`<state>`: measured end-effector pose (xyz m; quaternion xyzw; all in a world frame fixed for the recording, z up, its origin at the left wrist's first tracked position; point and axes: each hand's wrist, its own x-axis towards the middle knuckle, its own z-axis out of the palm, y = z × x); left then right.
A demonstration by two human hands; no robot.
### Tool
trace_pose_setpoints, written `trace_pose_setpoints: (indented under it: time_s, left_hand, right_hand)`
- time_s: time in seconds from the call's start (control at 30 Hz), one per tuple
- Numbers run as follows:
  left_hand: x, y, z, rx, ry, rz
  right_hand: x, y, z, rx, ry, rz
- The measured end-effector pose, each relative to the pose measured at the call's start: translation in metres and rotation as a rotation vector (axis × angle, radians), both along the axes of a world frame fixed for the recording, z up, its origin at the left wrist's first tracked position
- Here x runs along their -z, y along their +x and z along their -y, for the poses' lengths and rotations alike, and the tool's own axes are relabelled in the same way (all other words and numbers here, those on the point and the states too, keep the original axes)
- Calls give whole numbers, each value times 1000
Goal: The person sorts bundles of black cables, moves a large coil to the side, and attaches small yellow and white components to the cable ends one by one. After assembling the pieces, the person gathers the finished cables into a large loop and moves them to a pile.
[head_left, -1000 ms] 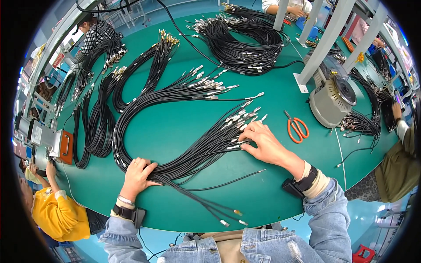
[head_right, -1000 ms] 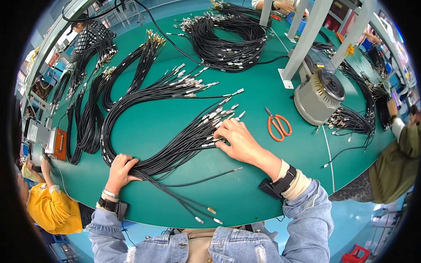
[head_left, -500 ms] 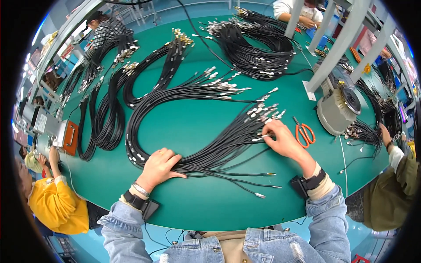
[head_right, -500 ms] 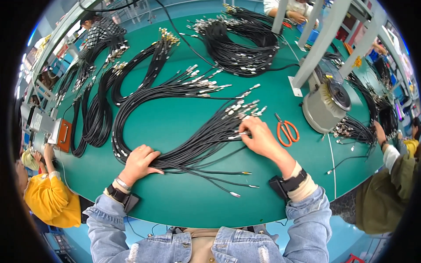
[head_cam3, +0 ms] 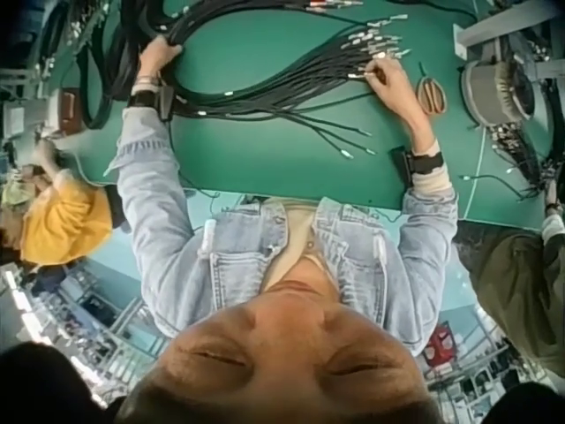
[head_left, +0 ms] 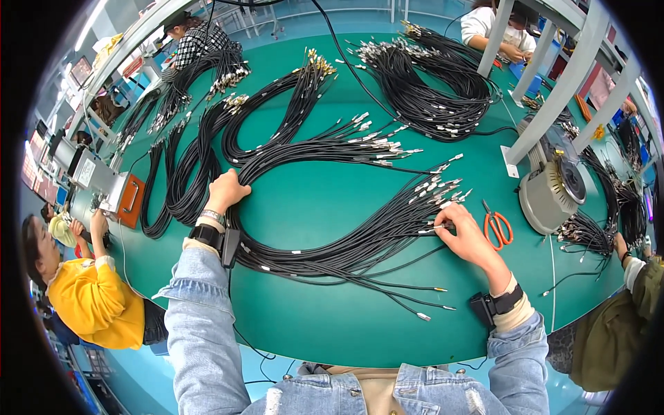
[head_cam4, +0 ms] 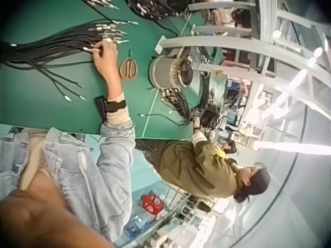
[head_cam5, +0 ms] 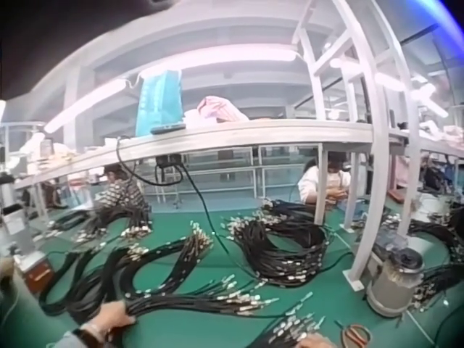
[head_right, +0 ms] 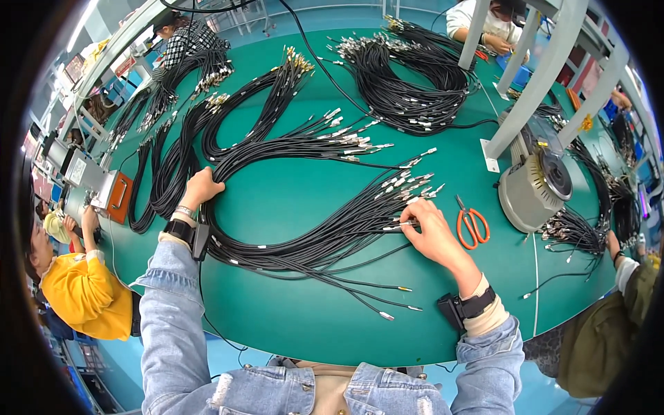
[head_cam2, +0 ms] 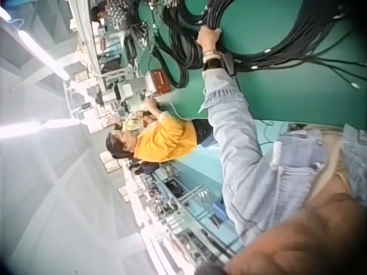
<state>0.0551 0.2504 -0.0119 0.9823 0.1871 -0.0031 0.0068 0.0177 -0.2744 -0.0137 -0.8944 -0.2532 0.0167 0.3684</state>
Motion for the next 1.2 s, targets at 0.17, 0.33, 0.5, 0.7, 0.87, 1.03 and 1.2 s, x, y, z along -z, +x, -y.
trace_pose_setpoints:
  time_s: [0.17,0.33,0.5,0.7,0.87,1.03,1.2]
  left_hand:
    - [2,-1,-4,83,-57,-89]
    - [-7,-17,-6,184,-483,51]
    - [-66,-34,15,152,-1118,5]
    - [-152,-59,54,257,-1344,-199]
    - [-206,-73,105,407,-1058,-388]
    - [-255,-107,157,507,-971,-134]
    - [-334,-158,175,570,-750,388]
  right_hand:
    - [0,2,4,5,-12,5]
    - [0,2,3,-3,-27,33]
    - [2,2,4,-22,-18,25]
    - [13,4,5,-9,-1,-29]
    - [5,3,8,3,18,-49]
    - [-3,-2,14,-35,4,-13]
    - [-51,-20,9,-81,-23,93]
